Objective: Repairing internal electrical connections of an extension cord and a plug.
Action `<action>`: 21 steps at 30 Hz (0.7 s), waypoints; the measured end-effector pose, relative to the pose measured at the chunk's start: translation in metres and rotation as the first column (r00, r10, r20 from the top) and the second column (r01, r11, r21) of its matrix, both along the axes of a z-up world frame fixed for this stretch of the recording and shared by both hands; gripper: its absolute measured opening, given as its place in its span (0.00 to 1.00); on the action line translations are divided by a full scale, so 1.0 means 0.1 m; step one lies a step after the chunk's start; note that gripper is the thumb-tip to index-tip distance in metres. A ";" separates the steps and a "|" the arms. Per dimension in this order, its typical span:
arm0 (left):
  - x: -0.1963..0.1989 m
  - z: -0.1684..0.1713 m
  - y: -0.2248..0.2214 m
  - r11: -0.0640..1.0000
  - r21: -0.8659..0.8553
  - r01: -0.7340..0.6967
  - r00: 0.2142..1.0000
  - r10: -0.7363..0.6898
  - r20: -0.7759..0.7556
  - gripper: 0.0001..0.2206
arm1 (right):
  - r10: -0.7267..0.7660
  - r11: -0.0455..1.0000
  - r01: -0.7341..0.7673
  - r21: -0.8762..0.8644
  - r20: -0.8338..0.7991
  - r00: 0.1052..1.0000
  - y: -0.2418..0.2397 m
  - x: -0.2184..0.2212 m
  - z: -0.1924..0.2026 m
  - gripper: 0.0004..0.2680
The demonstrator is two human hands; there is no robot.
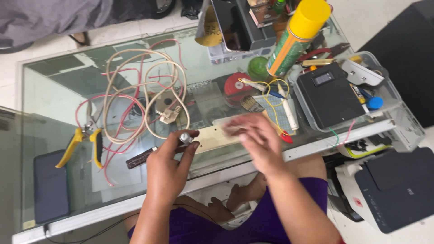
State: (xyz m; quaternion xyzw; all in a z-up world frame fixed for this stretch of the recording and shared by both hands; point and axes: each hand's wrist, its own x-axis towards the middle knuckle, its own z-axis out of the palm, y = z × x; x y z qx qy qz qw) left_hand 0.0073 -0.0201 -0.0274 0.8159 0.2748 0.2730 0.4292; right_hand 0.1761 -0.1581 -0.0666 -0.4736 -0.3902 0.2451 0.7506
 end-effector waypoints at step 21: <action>0.29 -0.41 -0.34 0.843 0.509 0.173 0.943 0.007 -0.333 0.18 | 0.206 0.582 0.535 -0.612 0.748 0.631 -0.69 0.18 -0.15 0.03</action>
